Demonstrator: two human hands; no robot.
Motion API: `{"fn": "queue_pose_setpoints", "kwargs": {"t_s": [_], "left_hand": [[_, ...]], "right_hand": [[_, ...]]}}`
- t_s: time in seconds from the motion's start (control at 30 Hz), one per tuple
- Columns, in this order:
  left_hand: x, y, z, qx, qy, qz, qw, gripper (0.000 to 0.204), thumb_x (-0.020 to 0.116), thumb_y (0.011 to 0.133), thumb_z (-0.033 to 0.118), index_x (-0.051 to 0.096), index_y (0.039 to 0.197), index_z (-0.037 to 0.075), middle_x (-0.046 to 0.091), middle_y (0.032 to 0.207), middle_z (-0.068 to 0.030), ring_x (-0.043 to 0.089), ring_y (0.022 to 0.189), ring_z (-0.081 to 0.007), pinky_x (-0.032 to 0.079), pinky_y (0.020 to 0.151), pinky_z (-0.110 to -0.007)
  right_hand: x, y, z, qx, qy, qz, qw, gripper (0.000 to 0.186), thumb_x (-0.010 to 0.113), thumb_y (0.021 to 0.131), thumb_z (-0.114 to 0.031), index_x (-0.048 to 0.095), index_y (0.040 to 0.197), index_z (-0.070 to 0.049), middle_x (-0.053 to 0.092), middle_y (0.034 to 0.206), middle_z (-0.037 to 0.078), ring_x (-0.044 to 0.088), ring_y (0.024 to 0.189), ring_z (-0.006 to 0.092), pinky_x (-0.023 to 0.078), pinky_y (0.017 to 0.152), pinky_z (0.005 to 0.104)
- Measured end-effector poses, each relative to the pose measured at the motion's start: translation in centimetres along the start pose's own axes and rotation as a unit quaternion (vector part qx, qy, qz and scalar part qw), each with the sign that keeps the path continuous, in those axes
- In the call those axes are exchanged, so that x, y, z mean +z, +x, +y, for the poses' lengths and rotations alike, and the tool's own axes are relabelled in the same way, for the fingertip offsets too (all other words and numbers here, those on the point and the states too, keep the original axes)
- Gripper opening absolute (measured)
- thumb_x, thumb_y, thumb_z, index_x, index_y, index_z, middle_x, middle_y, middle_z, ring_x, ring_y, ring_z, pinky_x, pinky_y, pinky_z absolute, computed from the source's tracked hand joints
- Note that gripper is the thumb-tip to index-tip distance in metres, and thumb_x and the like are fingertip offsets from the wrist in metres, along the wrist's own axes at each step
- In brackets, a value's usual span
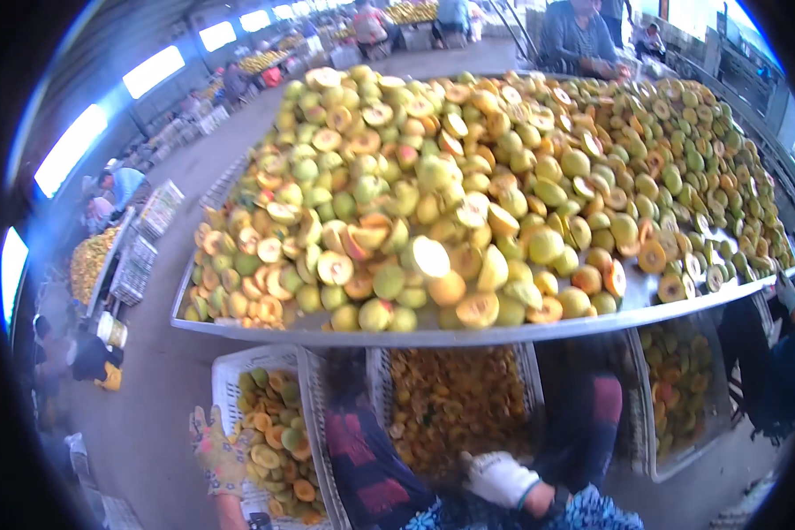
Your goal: Manually remove the pits from peaches and peel them using a hand-held tool.
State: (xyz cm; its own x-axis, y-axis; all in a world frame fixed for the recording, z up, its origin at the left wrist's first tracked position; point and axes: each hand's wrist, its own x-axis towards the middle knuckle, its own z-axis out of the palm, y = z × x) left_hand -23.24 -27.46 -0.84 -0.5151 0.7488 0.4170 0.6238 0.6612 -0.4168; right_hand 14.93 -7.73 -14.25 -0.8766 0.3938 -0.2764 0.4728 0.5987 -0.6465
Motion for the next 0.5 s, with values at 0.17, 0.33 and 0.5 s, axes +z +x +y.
{"fn": "queue_pose_setpoints", "kwargs": {"t_s": [0.17, 0.33, 0.5], "left_hand": [[-6.7, 9.9, 4.9, 0.024, -0.353, -0.013, 0.935, 0.045, 0.07, 0.086, 0.017, 0.057, 0.126, -0.001, 0.054, 0.134, -0.0223, 0.049, 0.127, -0.0384, 0.042, 0.105, -0.043], [-5.7, 19.1, 22.5, 0.117, -0.401, 0.069, 0.906, 0.056, 0.069, 0.089, 0.036, 0.056, 0.131, 0.001, 0.05, 0.139, -0.0236, 0.044, 0.133, -0.0375, 0.035, 0.111, -0.045], [-3.6, 19.8, 35.2, 0.1, -0.432, 0.086, 0.892, 0.058, 0.073, 0.08, 0.028, 0.054, 0.13, 0.006, 0.049, 0.137, -0.0217, 0.039, 0.136, -0.0384, 0.031, 0.113, -0.047]], "right_hand": [[-2.3, -1.5, -1.9, -0.052, -0.032, 0.096, 0.993, 0.031, 0.047, 0.102, -0.025, 0.061, 0.113, 0.001, 0.068, 0.091, 0.013, 0.067, 0.08, 0.0265, 0.053, 0.066, 0.0339], [-7.1, -2.2, -3.9, 0.057, 0.115, -0.011, 0.992, 0.035, 0.039, 0.102, -0.025, 0.06, 0.122, -0.005, 0.065, 0.11, 0.023, 0.065, 0.1, 0.0361, 0.05, 0.09, 0.0402], [-4.5, -1.6, -2.5, 0.007, -0.031, 0.018, 0.999, 0.036, 0.038, 0.103, -0.027, 0.058, 0.123, -0.005, 0.065, 0.11, 0.022, 0.065, 0.097, 0.034, 0.051, 0.083, 0.0403]]}}
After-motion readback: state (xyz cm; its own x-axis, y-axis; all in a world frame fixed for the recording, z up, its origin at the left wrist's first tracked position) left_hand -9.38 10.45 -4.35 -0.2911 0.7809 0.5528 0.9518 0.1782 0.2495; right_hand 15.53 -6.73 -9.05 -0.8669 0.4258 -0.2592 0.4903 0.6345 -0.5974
